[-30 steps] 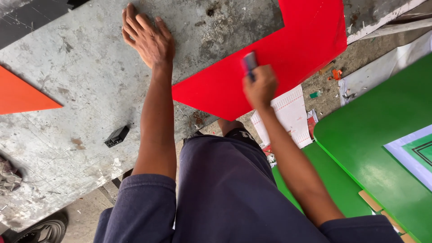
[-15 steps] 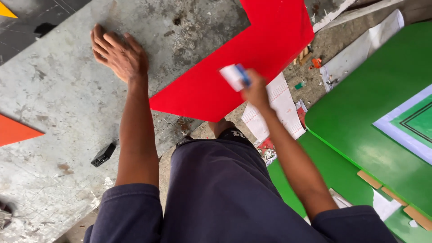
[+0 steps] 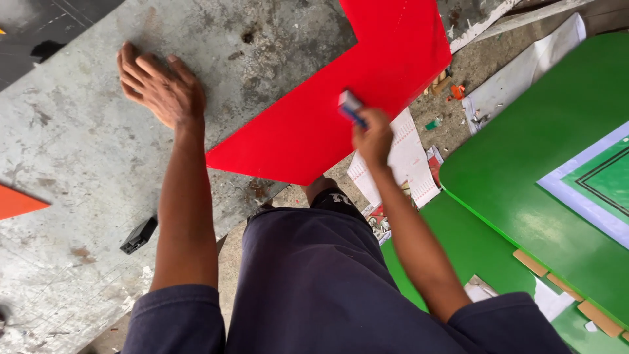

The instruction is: Smoothing a red vinyl cutout onto a surface using a squeegee and hands to remove air bubbles.

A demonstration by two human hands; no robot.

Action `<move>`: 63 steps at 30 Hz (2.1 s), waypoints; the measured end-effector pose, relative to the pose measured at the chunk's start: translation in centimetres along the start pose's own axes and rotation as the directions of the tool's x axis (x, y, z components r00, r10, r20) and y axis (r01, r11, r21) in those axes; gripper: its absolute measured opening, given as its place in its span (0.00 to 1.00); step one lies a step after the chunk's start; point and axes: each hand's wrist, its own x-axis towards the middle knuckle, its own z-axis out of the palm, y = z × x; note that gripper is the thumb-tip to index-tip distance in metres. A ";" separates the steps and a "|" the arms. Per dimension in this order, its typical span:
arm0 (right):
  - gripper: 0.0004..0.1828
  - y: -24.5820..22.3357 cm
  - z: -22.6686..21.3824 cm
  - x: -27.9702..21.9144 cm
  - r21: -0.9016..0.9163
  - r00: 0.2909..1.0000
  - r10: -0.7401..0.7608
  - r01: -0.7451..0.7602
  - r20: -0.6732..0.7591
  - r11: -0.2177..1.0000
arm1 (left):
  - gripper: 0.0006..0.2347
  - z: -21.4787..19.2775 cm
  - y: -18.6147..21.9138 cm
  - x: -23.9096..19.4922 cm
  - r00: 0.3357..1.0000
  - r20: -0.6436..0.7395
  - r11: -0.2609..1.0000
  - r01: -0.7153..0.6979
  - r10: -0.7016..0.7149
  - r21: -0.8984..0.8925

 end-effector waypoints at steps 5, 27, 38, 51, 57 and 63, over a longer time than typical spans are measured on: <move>0.23 -11.0 0.1 -8.1 0.340 0.880 -0.373 0.268 0.294 0.901 | 0.14 0.9 -0.6 0.1 1.000 -0.027 0.998 -0.010 0.012 0.059; 0.09 19.8 -4.7 22.1 -0.225 0.997 -0.058 0.068 0.050 0.972 | 0.14 -0.7 1.6 0.2 0.980 -0.131 0.988 -0.155 0.152 -0.009; 0.08 8.1 -1.5 12.2 -0.038 0.958 -0.286 0.286 0.009 0.957 | 0.19 -1.2 1.9 0.2 0.978 -0.129 0.987 -0.162 0.162 0.007; 0.10 -12.2 -1.0 -5.5 0.594 0.850 -0.518 0.372 0.090 0.714 | 0.12 -2.2 2.3 -0.3 0.972 -0.120 0.977 -0.209 0.204 -0.029; 0.09 3.6 1.2 4.8 0.347 0.943 -0.302 0.239 0.140 0.907 | 0.14 -1.5 1.8 0.0 0.977 -0.136 0.986 -0.166 0.163 -0.012; 0.14 17.3 2.6 23.0 0.060 0.948 -0.313 0.309 0.064 0.949 | 0.18 -1.2 2.6 0.5 0.981 -0.126 0.989 -0.149 0.149 0.009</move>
